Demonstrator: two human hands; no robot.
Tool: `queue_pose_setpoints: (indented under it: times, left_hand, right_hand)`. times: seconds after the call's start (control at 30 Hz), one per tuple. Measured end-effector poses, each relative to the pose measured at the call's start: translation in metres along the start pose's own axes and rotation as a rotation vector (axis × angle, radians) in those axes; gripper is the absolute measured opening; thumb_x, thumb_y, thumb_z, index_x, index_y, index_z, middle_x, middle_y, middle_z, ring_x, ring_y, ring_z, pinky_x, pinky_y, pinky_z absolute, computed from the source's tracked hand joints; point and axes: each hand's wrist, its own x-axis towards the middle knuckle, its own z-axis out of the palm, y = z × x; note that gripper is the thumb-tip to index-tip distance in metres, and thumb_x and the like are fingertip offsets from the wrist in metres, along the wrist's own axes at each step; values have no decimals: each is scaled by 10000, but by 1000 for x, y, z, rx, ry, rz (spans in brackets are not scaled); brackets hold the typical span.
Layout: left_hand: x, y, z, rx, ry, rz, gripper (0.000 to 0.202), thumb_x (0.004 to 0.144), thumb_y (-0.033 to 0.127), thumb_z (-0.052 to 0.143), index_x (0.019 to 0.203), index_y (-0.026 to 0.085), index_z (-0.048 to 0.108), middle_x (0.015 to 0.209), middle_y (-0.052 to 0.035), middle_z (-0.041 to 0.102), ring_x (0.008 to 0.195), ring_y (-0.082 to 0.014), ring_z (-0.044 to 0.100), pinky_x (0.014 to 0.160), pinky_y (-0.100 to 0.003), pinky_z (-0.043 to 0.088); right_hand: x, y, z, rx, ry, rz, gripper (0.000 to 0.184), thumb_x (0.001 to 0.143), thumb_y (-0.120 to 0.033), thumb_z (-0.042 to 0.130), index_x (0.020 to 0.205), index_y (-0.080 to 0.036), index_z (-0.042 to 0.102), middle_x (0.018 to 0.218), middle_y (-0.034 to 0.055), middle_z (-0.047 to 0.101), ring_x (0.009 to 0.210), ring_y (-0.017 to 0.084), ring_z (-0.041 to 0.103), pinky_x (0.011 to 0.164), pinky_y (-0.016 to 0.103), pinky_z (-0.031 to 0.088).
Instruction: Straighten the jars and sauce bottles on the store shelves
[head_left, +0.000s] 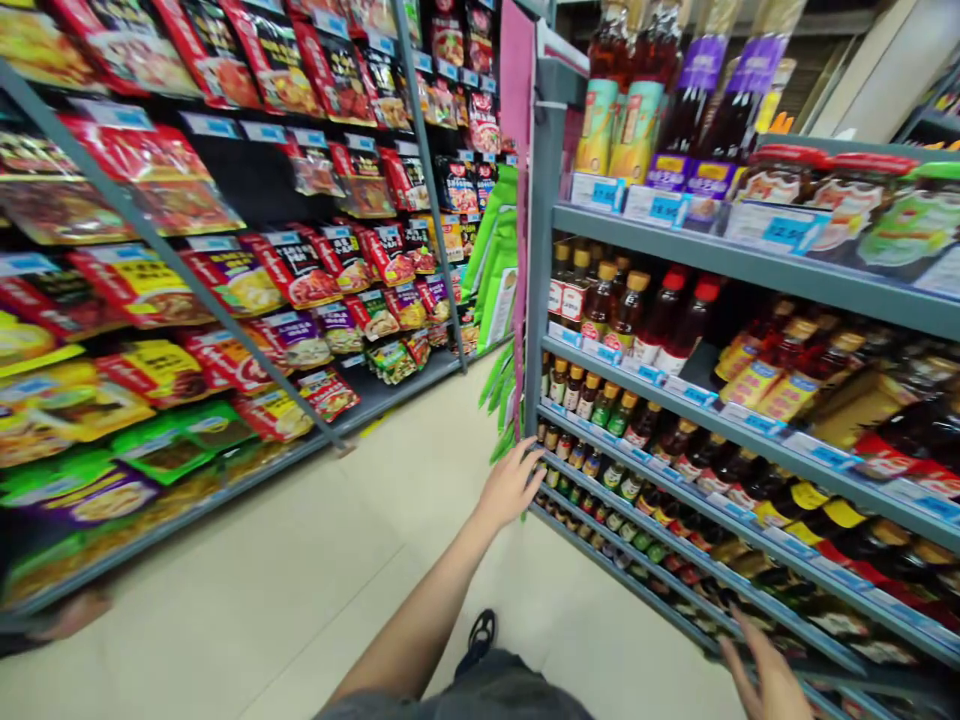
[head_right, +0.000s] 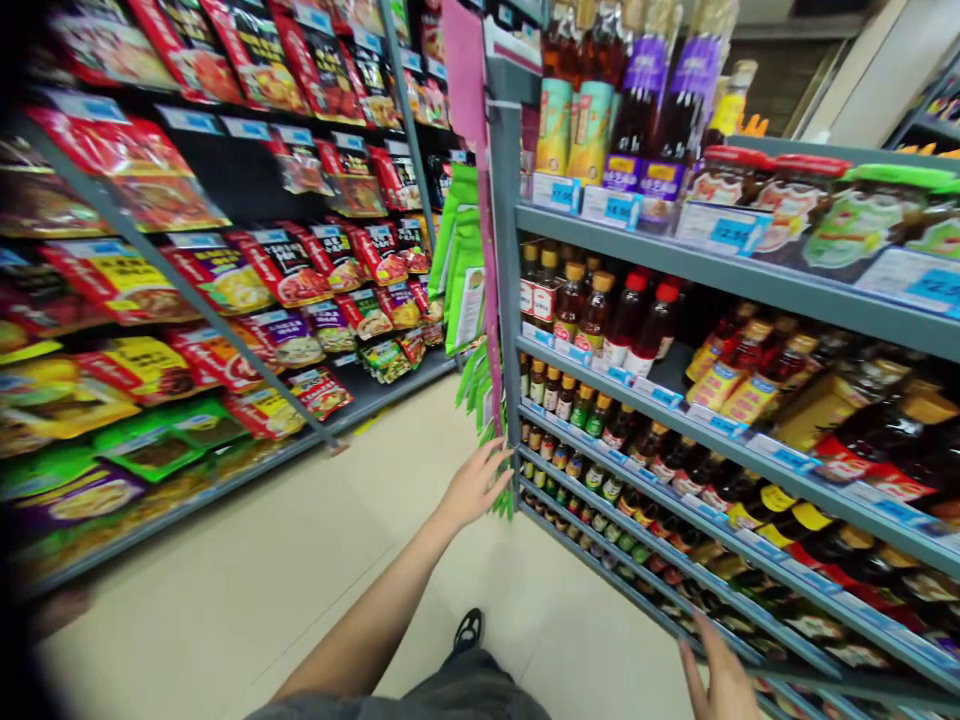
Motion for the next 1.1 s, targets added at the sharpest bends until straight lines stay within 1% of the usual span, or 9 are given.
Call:
queue_pose_setpoints:
  times: [0.17,0.23,0.33,0.43,0.6,0.77,0.93,1.03,1.1]
  left_hand:
    - [-12,-94,-51,94,59,13,297,976,334,427,1213,196,540,1366,-53,455,1184,-185,501,999,-350,449]
    - [-19,-128,-69,152,73,8,272,971,326,439,1190,204,543,1347,-40,473,1149,-179,521,970,-347,462]
    - [-31,-169,-92,227,82,-25,261,970,331,442,1169,200,548,1325,-35,494,1118,-183,538,942,-351,470]
    - [-43,-197,-105,257,83,-86,270,974,338,434,1172,200,553,1328,-29,493,1131,-188,536,950,-352,461]
    - [-60,-216,-106,236,88,-190,280,972,351,433,1168,196,561,1322,-31,497,1106,-185,545,942,-334,456]
    - [-61,-214,-102,245,79,-268,317,976,363,418,1213,197,546,1342,-41,486,1069,-180,564,920,-322,462]
    - [-54,-210,-111,276,157,-350,327,976,369,422,1249,216,517,1360,-26,475,1137,-180,542,943,-317,455]
    - [-61,-216,-108,331,199,-382,321,975,359,430,1257,221,497,1352,-28,479,1155,-181,531,932,-325,466]
    - [-71,-225,-102,387,217,-389,301,977,344,426,1239,213,493,1336,-37,487,1103,-178,553,885,-334,488]
  right_hand:
    - [156,-48,52,97,250,34,974,969,-885,227,1345,-43,543,1128,137,410,1075,110,432,1056,286,362]
    - [209,-77,69,100,270,121,859,1036,-781,271,1367,-27,516,1097,141,414,1013,93,443,1029,260,389]
    - [266,-114,89,19,258,336,519,1057,-467,500,1307,-15,545,1075,134,408,1073,113,402,1103,315,325]
    - [295,-137,104,-78,239,570,534,1017,-486,573,1186,21,573,1046,146,396,1161,163,338,1134,382,264]
    - [313,-146,116,-150,173,773,632,995,-555,596,1153,56,564,1022,162,394,1153,171,350,1125,370,295]
    - [316,-131,118,-176,207,720,605,997,-518,609,1197,51,566,1035,164,400,1157,174,360,1131,383,287]
    - [274,-120,127,-87,412,416,603,984,-486,633,1340,-11,525,1108,149,405,1131,155,403,1094,354,353]
    - [234,-121,153,-53,559,174,883,995,-733,449,1553,-58,335,1225,177,333,1196,202,365,1099,417,323]
    - [214,-127,180,-32,547,-17,919,1001,-746,399,1532,1,343,1248,195,306,1253,218,311,1122,404,300]
